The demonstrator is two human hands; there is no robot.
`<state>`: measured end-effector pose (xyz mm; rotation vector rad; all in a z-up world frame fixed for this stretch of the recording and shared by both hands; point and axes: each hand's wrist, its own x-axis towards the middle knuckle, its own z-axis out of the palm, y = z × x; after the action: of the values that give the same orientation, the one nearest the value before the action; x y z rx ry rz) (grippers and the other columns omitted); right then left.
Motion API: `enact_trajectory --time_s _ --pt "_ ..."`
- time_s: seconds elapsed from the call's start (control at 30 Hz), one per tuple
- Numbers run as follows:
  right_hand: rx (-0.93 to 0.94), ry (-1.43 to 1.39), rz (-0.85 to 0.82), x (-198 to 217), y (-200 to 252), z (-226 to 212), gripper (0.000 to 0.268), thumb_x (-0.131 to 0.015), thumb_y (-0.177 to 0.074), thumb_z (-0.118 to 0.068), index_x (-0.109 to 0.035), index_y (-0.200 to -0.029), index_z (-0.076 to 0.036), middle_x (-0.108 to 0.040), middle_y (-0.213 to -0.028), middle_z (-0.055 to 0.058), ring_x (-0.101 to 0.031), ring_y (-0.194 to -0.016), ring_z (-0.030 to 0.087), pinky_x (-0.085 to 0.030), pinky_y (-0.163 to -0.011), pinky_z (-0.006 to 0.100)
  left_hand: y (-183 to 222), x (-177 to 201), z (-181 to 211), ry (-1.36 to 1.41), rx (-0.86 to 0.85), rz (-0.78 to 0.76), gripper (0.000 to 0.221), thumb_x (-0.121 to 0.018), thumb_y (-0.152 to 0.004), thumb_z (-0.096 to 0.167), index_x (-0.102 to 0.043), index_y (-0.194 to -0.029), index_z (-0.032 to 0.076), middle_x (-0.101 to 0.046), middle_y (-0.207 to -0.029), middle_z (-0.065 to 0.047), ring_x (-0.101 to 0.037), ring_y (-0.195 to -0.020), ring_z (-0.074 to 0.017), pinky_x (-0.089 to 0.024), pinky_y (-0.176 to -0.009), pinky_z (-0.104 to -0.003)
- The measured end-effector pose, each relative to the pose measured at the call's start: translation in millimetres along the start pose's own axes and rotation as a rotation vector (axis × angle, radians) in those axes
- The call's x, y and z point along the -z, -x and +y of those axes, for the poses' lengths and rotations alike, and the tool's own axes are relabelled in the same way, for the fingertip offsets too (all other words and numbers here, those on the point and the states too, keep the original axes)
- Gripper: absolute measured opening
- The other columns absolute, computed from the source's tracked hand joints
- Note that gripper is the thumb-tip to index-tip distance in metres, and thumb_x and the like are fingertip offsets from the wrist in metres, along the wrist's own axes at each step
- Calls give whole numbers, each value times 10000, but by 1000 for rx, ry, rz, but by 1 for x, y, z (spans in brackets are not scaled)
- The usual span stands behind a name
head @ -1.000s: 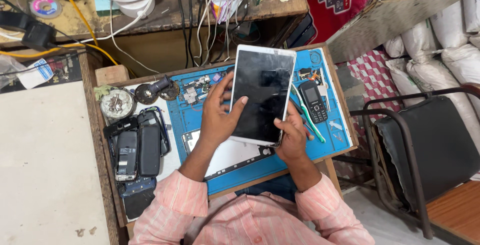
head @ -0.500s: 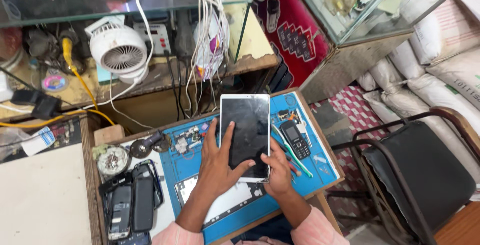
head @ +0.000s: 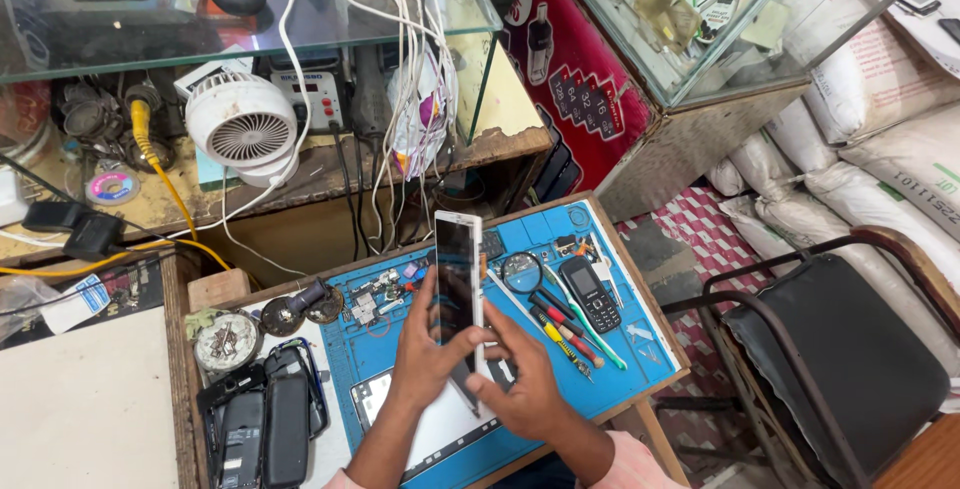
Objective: The person disassembles a white Samsung tablet on a blue workbench, removing the back cover and internal components. They use a metal prying tool and a screwdriver to detach the motherboard and battery, then reassemble the tablet by reconnecting the battery and replacing the back cover.
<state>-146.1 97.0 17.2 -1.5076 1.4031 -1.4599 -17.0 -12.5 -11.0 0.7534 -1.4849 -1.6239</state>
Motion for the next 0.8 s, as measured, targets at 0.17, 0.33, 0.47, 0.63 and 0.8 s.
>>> enact_trajectory --time_s 0.17,0.33,0.47,0.63,0.8 --pt "145 249 -33 -8 -6 -17 824 -795 -877 -395 -476 -1503 35 -595 -1426 239 -695 -1169 293 -597 -943 357 -2 7 -12 314 56 -62 1214 -848 -670 451 -251 -1635 16 -555 -1278 -273 -606 -1137 -344 -575 -919 -402" --pt "205 341 -41 -10 -11 -27 836 -809 -851 -457 -519 -1487 1 -582 -1462 234 -649 -1299 359 -524 -1082 422 -3 8 -16 470 54 -80 1200 -846 -624 453 -255 -1580 32 -473 -1452 -154 -533 -1311 -310 -584 -986 -479" --pt "172 352 -70 -6 -8 -22 948 -841 -803 -476 -455 -1537 -18 -449 -1571 237 -514 -1441 415 -419 -1184 476 0 7 -24 608 -33 -143 1200 -881 -679 423 -241 -1605 8 -440 -1506 -221 -479 -1388 -357 -428 -1161 -468" --pt "-34 132 -95 -4 -10 -6 1295 -891 -662 -565 -221 -1645 -54 -270 -1655 223 -414 -1484 379 -403 -1163 480 -1 7 -21 558 -142 -167 1231 -890 -701 427 -240 -1649 -15 -424 -1599 -259 -432 -1509 -343 -348 -1256 -402" --pt "-198 -217 -197 -6 -10 8 1397 -948 -636 -572 -139 -1661 -74 -388 -1574 187 -498 -1419 325 -412 -1183 454 1 4 -7 666 -66 -234 1281 -924 -633 417 -205 -1604 -7 -383 -1584 -228 -515 -1257 -373 -566 -962 -486"
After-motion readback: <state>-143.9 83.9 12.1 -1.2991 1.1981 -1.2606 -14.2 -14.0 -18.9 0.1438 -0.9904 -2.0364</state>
